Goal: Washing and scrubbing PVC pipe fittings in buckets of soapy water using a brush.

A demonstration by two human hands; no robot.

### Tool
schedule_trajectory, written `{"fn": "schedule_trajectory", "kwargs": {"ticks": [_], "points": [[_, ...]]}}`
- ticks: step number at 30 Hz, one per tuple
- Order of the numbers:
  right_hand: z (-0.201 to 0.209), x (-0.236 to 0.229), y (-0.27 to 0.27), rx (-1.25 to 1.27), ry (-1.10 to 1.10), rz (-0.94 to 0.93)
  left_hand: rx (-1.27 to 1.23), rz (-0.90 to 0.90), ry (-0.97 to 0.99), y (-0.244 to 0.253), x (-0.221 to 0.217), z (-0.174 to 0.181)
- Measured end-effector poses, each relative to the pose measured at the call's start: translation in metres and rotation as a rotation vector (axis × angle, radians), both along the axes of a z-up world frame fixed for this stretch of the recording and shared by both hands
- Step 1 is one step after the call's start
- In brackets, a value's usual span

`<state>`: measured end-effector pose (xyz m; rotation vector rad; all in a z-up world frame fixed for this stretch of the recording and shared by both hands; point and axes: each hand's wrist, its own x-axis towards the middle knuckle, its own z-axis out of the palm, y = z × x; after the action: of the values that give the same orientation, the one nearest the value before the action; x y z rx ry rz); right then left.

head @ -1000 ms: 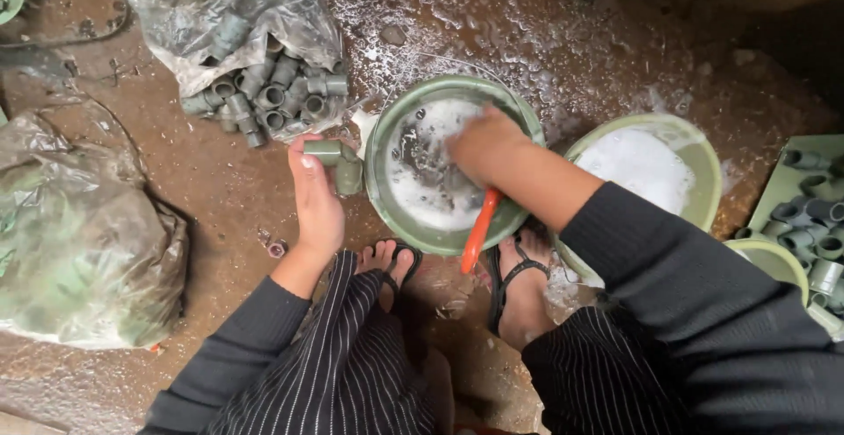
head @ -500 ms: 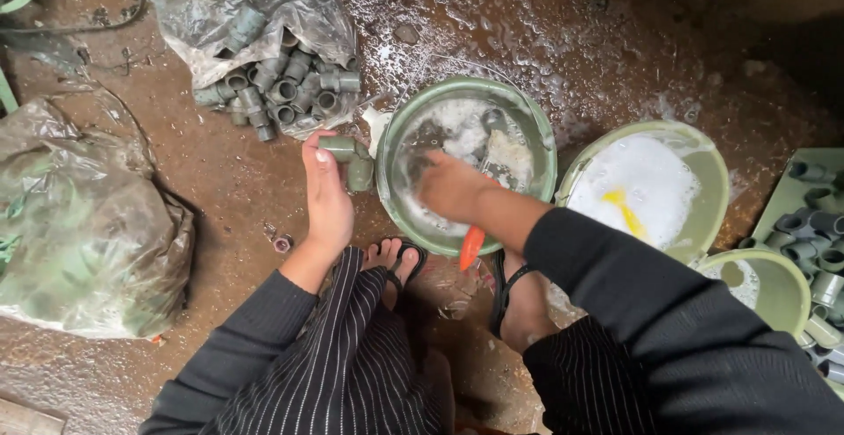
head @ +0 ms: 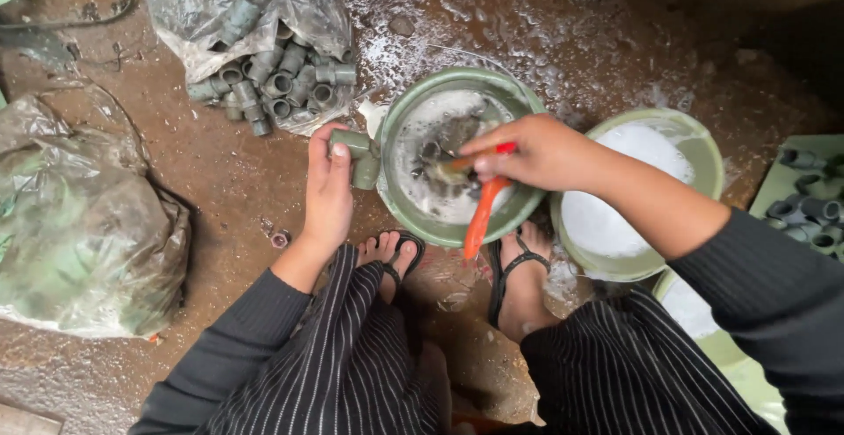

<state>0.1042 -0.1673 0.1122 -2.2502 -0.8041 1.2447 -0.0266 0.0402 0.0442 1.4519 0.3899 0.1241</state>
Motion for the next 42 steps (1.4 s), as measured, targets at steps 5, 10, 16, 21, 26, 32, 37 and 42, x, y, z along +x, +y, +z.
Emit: {"fn": "schedule_trajectory", "kwargs": {"ticks": [5, 10, 16, 21, 26, 32, 37, 42], "points": [[0.005, -0.027, -0.017, 0.091, 0.032, -0.477, -0.063, -0.084, 0.169, -0.007, 0.007, 0.022], [-0.018, -0.067, -0.023, 0.15, 0.002, -0.115, -0.216, -0.115, 0.262, -0.033, 0.021, 0.071], [-0.084, -0.074, -0.039, -0.018, -0.69, 0.372, -0.361, -0.169, 0.369, -0.048, 0.032, 0.132], [-0.039, -0.057, -0.059, 0.3, -0.328, -0.358, -0.112, -0.242, 0.367, -0.064, 0.035, 0.141], [0.041, -0.085, -0.077, 1.423, -0.026, -0.942, -0.17, -0.222, 0.443, -0.09, 0.017, 0.144], [0.082, -0.083, -0.037, 1.07, -0.741, -0.832, -0.137, -0.221, 0.311, -0.097, 0.044, 0.147], [0.166, -0.069, -0.028, 1.196, -0.411, -1.029, -0.206, -0.062, 0.142, -0.097, 0.066, 0.197], [0.201, -0.078, -0.008, 1.467, -0.164, -0.954, -0.312, 0.13, 0.018, -0.071, 0.104, 0.191]]}}
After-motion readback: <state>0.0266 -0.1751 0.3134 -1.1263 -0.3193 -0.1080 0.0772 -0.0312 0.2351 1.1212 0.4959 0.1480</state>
